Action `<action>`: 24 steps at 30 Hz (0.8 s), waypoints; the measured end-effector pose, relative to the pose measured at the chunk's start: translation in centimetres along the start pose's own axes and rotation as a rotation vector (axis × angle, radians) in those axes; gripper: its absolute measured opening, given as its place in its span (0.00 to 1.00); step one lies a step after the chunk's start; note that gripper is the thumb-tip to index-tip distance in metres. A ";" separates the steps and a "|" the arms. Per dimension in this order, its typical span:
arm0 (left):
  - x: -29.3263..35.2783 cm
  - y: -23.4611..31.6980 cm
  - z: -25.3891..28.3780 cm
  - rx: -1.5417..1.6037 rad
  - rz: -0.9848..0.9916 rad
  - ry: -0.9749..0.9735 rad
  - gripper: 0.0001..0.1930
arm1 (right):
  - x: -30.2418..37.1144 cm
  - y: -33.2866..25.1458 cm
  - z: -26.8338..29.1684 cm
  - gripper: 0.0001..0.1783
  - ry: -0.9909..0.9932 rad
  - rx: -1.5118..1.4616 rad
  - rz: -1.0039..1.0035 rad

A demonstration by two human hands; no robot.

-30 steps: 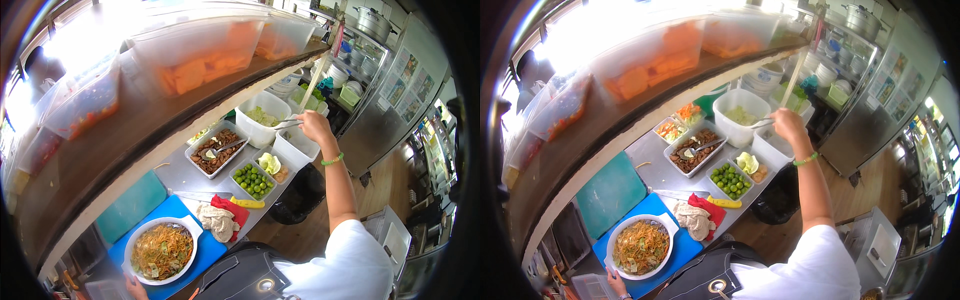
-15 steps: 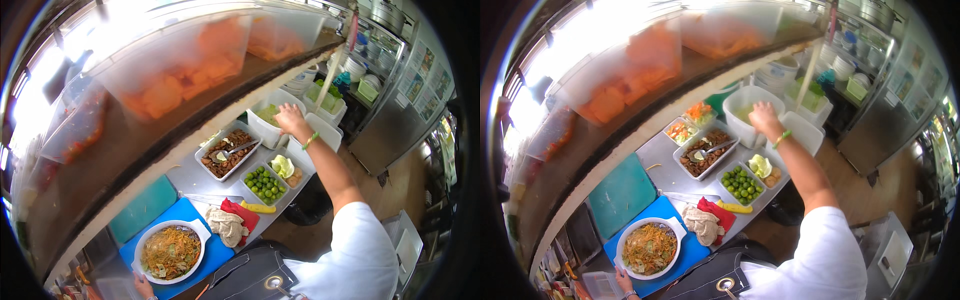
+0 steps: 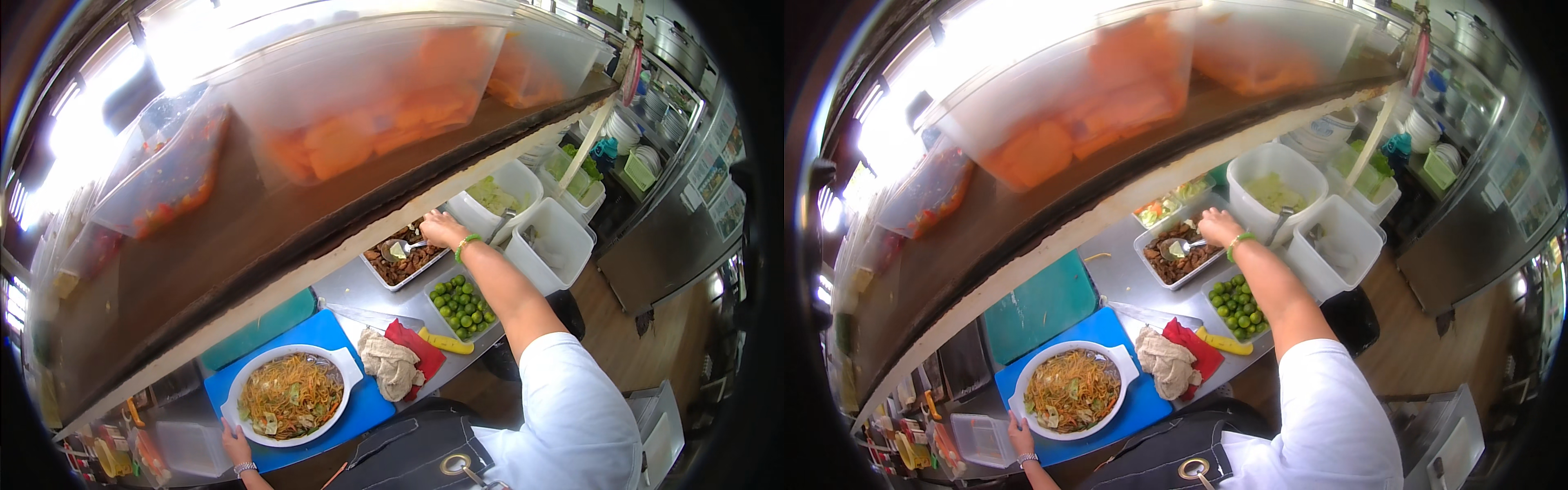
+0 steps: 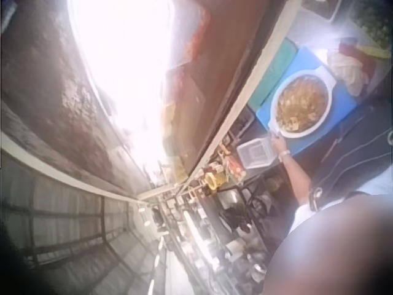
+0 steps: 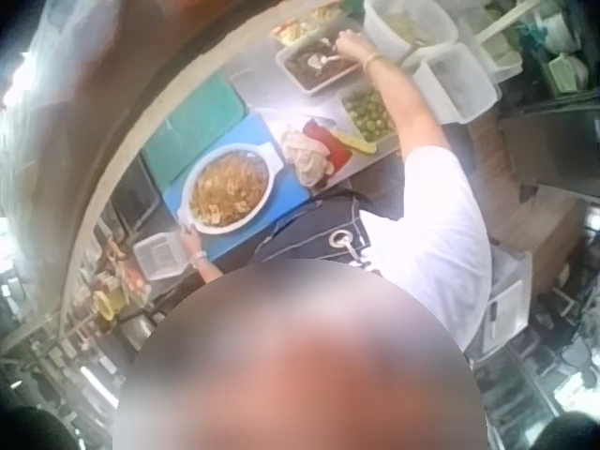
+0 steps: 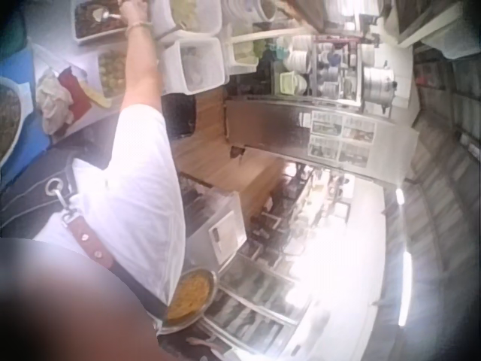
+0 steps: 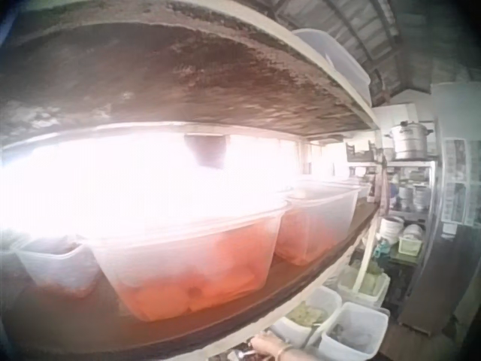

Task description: The person assembles a noodle dish by adding shredded lettuce, green onions, shredded carrots, and cooked meat from containers into a bowl of noodles. The person uses a cloth to wipe the countertop and a spoon to scoop ingredients.

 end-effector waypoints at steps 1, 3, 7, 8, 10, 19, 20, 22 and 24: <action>0.0 0.4 0.2 0.032 -0.001 -0.004 0.29 | 0.1 0.1 0.6 0.08 -0.029 -0.019 0.008; 0.1 0.7 0.5 0.001 0.078 -0.056 0.29 | 0.6 0.0 2.1 0.07 0.000 -0.145 -0.030; 0.3 0.8 0.6 0.008 0.042 -0.039 0.28 | 4.1 -0.9 4.4 0.05 0.030 -0.341 -0.040; 0.3 0.7 0.4 0.006 0.051 -0.039 0.28 | 5.5 -1.3 4.6 0.05 0.073 -0.354 -0.063; 0.4 0.4 0.1 0.030 0.049 -0.023 0.29 | 8.8 -2.7 4.2 0.05 0.168 -0.391 0.013; -0.1 -1.6 -0.8 0.037 -0.054 0.015 0.30 | 9.8 -1.1 7.0 0.07 0.399 0.151 -0.227; -0.2 -1.8 -0.9 0.026 -0.031 0.004 0.30 | 8.7 -0.5 7.6 0.07 0.371 0.172 -0.238; -0.2 -1.7 -1.0 0.065 -0.043 0.015 0.30 | 6.6 -0.3 7.8 0.08 0.287 0.187 -0.237; -0.1 -1.2 -0.8 0.021 -0.039 0.030 0.30 | 4.5 -1.4 6.8 0.10 0.177 0.168 -0.192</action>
Point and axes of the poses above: each hand's wrist, its own x-axis away from the middle knuckle, its own z-axis out of the back of the hand, y = z × x, the point moved 1 cm from there along -x, towards the middle knuckle
